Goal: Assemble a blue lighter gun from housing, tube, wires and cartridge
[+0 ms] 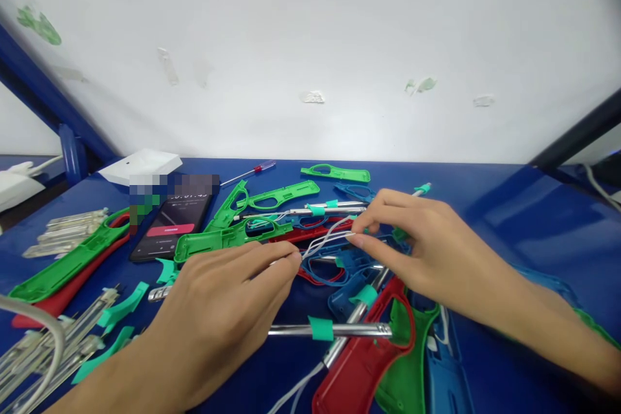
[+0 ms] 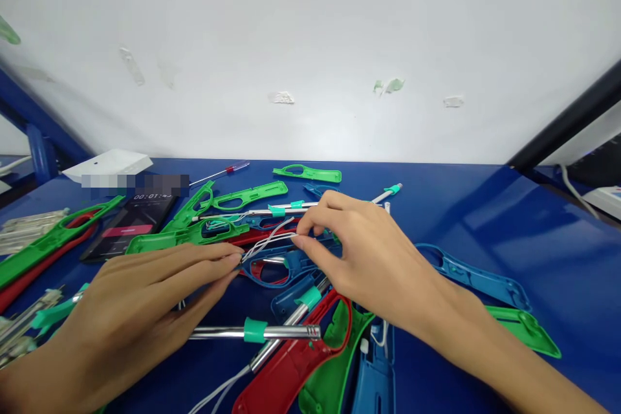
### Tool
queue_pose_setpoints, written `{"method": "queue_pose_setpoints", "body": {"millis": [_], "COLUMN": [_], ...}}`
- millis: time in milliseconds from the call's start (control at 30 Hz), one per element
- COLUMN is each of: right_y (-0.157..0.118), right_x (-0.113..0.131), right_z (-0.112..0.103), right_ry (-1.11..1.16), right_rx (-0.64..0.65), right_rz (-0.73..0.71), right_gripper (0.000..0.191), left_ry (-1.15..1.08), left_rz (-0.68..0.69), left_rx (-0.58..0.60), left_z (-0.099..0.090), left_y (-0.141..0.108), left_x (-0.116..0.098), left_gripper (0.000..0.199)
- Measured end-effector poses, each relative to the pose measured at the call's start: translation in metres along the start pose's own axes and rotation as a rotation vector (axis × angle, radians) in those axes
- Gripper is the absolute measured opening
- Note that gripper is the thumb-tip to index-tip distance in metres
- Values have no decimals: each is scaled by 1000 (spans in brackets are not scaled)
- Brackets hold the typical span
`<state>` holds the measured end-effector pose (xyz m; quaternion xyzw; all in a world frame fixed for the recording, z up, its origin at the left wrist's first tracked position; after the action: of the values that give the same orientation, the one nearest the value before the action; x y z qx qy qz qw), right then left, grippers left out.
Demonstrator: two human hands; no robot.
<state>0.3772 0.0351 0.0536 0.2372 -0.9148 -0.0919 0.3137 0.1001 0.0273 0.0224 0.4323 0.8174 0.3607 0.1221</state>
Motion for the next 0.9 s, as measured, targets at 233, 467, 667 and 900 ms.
{"method": "queue_pose_setpoints", "body": {"millis": [233, 467, 667, 900], "right_y": [0, -6, 2, 3], "right_x": [-1, -1, -1, 2], "right_z": [3, -15, -16, -12], "right_ry": [1, 277, 510, 628], "right_rx": [37, -46, -59, -60], "right_rz": [46, 256, 172, 234], "right_gripper": [25, 42, 33, 28], "left_ry": [-48, -59, -76, -86], "left_rz": [-34, -68, -120, -141], "left_rx": [55, 67, 51, 69], "left_z": [2, 3, 2, 2], "left_y": [2, 1, 1, 1], "left_x": [0, -1, -2, -2], "left_gripper": [13, 13, 12, 14]}}
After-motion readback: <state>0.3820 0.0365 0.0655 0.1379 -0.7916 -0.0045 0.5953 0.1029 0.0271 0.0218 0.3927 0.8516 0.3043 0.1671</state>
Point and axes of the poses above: each hand's wrist, its own y-axis towards the middle knuckle, its own z-axis out of the palm, x = y × z, the point moved 1 cm from there along y, towards the middle knuckle, and after that the axes turned 6 degrees about y, right-handed, at the moved point
